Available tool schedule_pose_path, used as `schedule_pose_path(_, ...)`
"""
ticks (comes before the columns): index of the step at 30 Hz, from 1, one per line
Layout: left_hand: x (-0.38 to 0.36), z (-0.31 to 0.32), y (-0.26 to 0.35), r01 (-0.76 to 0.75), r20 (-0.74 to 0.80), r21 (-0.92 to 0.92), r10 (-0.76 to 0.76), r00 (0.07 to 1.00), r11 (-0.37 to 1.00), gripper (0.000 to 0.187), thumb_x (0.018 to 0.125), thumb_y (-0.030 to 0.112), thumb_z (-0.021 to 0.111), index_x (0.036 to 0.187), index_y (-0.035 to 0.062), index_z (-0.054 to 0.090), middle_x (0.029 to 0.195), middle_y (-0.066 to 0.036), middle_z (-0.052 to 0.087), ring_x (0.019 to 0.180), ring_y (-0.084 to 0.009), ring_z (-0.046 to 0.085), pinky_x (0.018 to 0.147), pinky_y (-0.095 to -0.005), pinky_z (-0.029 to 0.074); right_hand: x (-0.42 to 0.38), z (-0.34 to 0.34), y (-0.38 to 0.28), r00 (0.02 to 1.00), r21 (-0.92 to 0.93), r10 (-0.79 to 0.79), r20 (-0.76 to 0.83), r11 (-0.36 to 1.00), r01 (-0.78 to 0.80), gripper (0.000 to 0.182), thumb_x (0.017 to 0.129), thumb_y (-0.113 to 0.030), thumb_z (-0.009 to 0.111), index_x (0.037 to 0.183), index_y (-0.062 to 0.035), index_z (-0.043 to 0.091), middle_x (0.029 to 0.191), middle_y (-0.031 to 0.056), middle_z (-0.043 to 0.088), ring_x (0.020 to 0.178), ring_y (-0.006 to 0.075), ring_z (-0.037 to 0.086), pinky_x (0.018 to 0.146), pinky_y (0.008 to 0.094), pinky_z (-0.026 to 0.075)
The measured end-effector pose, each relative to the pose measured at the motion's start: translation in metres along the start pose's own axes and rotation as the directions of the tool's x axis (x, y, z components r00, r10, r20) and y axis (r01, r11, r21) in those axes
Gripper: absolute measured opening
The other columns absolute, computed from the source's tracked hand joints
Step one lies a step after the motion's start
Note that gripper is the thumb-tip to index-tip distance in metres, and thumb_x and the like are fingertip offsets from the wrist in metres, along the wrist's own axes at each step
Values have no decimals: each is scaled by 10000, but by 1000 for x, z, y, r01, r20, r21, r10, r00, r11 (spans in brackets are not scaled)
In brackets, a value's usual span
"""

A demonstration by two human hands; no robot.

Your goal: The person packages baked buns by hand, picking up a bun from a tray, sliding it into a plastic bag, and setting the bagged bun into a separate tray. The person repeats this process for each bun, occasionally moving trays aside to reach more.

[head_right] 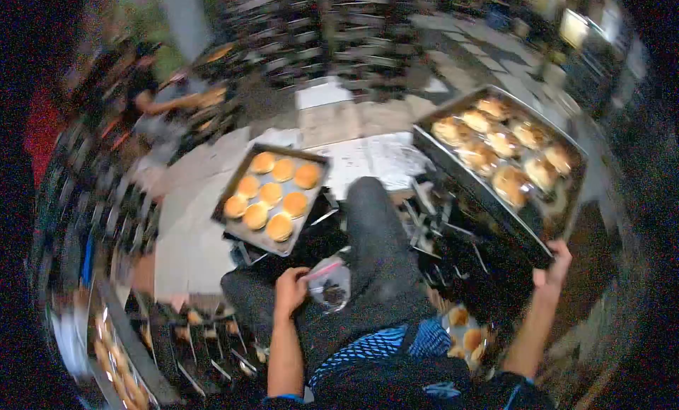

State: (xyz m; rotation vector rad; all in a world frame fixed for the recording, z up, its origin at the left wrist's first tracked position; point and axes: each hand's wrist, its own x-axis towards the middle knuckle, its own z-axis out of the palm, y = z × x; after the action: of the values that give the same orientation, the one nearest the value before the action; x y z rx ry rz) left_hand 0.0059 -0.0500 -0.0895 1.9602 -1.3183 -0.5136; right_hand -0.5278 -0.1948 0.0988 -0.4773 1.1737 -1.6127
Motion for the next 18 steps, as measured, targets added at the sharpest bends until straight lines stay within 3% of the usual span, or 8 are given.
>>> schedule_pose_path(3, 1, -6, -3, 74, 70, -61, -70, 995, 995, 288, 786, 38, 696, 1073, 44, 696, 985, -159, 699, 918, -302, 683, 853, -359, 520, 14, -35, 23, 990, 5, -56, -127, 998, 57, 97, 709, -177, 617, 720, -141, 528, 677, -4, 504, 592, 179, 519, 552, 311, 464)
schedule_pose_path(7, 7, -9, 24, 20, 113, 51, -25, 993, 999, 281, 770, 54, 735, 1047, 34, 695, 957, -166, 692, 854, -288, 685, 788, -356, 529, 28, -72, 66, 965, 10, -153, -210, 987, 159, 138, 715, -152, 596, 711, -163, 458, 731, -37, 438, 688, 131, 459, 672, 304, 439)
schedule_pose_path(10, 6, -10, 32, 4, 122, 90, -15, 992, 996, 209, 788, 72, 726, 988, 16, 700, 878, -174, 685, 784, -286, 681, 726, -359, 532, 36, -77, 76, 991, 60, -38, -128, 997, 46, 165, 717, -103, 573, 763, -158, 425, 732, -36, 411, 724, 124, 458, 761, 279, 421)
schedule_pose_path(12, 8, -8, 35, -6, 111, 113, -7, 994, 994, 171, 810, 109, 724, 949, 10, 705, 828, -177, 683, 750, -299, 678, 709, -371, 527, 44, -88, 88, 997, -153, -13, -78, 988, 1, 340, 730, -112, 580, 1064, -83, 525, 906, 16, 507, 904, 191, 516, 910, 339, 412)
schedule_pose_path(13, 9, -9, 39, 61, 125, 156, -81, 989, 986, 185, 846, 181, 699, 898, 4, 704, 770, -184, 667, 716, -318, 668, 689, -389, 514, 44, -88, 87, 994, -361, -79, -78, 931, 46, 468, 749, -131, 592, 1206, -52, 528, 1002, 45, 538, 984, 231, 532, 964, 373, 407)
schedule_pose_path(15, 11, -6, 37, 140, 128, 196, -167, 978, 971, 260, 882, 254, 674, 847, -2, 703, 712, -191, 651, 682, -336, 658, 669, -408, 502, 30, -58, 63, 822, -964, -568, -34, 235, 122, 645, 798, -150, 622, 1394, -18, 412, 1212, 110, 507, 1111, 296, 502, 1030, 406, 360)
schedule_pose_path(17, 6, 7, 24, 116, 32, 331, -134, 991, 936, 412, 925, 374, 603, 784, -3, 693, 667, -207, 624, 657, -366, 640, 642, -430, 476, -8, 14, 29, 415, -948, -882, 225, -100, 301, 588, 850, -125, 620, 1385, 0, 411, 1287, 159, 475, 1163, 310, 477, 1043, 401, 342)
schedule_pose_path(18, 6, 4, 38, 193, 20, 214, -201, 979, 958, 429, 929, 395, 587, 780, 7, 695, 680, -204, 629, 661, -359, 645, 635, -420, 474, -18, 40, 28, 441, -815, -863, 245, 63, 576, 541, 855, -89, 609, 1358, 7, 436, 1280, 169, 492, 1139, 292, 493, 1021, 385, 362)
